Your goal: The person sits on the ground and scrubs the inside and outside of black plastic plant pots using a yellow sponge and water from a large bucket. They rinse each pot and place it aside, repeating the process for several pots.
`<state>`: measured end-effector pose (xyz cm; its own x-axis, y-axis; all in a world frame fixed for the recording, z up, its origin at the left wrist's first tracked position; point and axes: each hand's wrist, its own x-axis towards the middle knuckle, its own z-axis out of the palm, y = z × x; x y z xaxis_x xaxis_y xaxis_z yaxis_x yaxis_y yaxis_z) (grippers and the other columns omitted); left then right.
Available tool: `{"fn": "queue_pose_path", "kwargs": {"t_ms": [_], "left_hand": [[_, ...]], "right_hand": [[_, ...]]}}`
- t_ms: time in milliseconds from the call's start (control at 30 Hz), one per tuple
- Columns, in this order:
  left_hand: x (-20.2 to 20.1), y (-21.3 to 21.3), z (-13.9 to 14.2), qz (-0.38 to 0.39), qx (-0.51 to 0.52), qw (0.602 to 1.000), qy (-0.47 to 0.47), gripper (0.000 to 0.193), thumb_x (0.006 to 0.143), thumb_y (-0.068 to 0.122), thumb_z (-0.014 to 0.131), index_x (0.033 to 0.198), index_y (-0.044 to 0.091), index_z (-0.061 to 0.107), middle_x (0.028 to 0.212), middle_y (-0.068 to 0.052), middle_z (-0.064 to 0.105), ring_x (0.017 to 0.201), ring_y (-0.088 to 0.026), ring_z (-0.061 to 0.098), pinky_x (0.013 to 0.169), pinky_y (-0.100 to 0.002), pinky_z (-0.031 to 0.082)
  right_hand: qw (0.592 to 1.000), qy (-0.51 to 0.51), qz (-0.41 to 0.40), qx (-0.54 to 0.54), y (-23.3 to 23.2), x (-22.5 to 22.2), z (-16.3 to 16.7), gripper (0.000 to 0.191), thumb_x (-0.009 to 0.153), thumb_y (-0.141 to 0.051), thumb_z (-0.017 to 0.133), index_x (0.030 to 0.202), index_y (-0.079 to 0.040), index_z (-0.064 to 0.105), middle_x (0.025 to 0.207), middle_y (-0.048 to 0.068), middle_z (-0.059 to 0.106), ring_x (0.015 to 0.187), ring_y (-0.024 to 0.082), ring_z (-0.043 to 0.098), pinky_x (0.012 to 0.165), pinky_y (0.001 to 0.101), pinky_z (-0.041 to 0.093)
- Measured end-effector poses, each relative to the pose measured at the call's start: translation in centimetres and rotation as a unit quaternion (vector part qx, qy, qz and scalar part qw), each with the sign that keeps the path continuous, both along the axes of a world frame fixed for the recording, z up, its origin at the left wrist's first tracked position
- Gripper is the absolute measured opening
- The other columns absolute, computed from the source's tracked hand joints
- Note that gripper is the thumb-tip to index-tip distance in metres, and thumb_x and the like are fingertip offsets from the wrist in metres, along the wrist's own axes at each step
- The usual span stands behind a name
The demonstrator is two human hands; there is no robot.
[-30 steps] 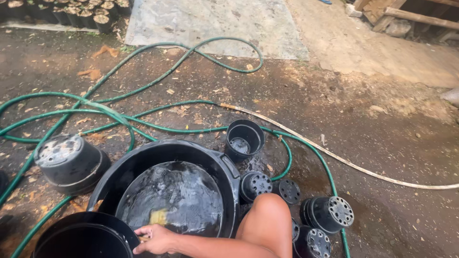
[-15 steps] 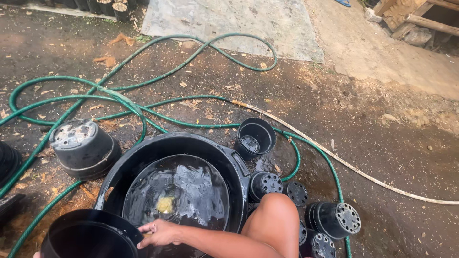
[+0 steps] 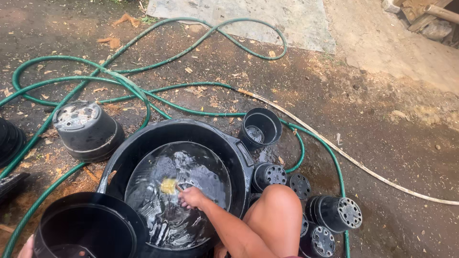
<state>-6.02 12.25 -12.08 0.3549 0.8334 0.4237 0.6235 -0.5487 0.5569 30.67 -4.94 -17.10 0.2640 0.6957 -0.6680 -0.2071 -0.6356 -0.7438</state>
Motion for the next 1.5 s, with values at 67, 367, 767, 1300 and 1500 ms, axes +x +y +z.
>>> {"fn": "queue_pose_path", "kwargs": {"t_ms": [67,367,767,1300,1500], "left_hand": [[-0.7,-0.1,0.2,-0.011,-0.003,1.0,-0.008,0.1,0.08,0.067,0.052,0.154,0.001,0.041,0.144,-0.025,0.054,0.138,-0.041,0.05,0.117,-0.046,0.036],[-1.9,-7.0,7.9,-0.15,-0.077,0.984,-0.062,0.1,0.081,0.066,0.048,0.156,0.0,0.039,0.147,-0.026,0.053,0.139,-0.044,0.049,0.117,-0.047,0.036],[0.9,-11.3,12.5,-0.078,-0.051,0.992,-0.087,0.096,0.097,0.076,0.035,0.155,-0.001,0.041,0.157,-0.025,0.048,0.147,-0.043,0.047,0.124,-0.049,0.034],[0.1,-11.9,12.1,-0.13,-0.018,0.989,-0.063,0.093,0.098,0.074,0.035,0.157,0.003,0.037,0.164,-0.022,0.042,0.153,-0.042,0.043,0.131,-0.053,0.029],[0.2,-11.8,12.4,-0.14,-0.018,0.987,-0.071,0.092,0.098,0.074,0.035,0.156,0.002,0.038,0.162,-0.022,0.043,0.153,-0.042,0.043,0.13,-0.052,0.03]], "right_hand": [[0.999,-0.022,-0.036,-0.003,-0.8,-0.3,0.3,0.021,0.1,-0.028,0.065,0.102,-0.008,0.07,0.08,0.002,0.064,0.063,0.013,0.062,0.053,0.0314,0.048],[0.963,0.26,-0.009,-0.068,-1.6,1.6,0.2,0.035,0.1,-0.033,0.055,0.12,-0.006,0.064,0.1,0.014,0.07,0.083,0.032,0.073,0.061,0.0492,0.06],[0.983,0.135,-0.119,-0.027,-0.3,2.8,-1.4,0.02,0.102,-0.019,0.055,0.107,-0.003,0.065,0.09,0.012,0.066,0.076,0.024,0.066,0.072,0.0419,0.055],[0.984,0.153,-0.064,0.065,1.5,0.1,4.0,0.034,0.104,-0.021,0.046,0.131,-0.005,0.059,0.121,0.02,0.072,0.11,0.029,0.073,0.085,0.0383,0.06],[0.919,0.011,-0.392,-0.032,-3.0,4.0,-3.5,0.029,0.096,-0.017,0.066,0.119,0.0,0.072,0.091,0.007,0.069,0.076,0.021,0.067,0.064,0.0392,0.055]]}}
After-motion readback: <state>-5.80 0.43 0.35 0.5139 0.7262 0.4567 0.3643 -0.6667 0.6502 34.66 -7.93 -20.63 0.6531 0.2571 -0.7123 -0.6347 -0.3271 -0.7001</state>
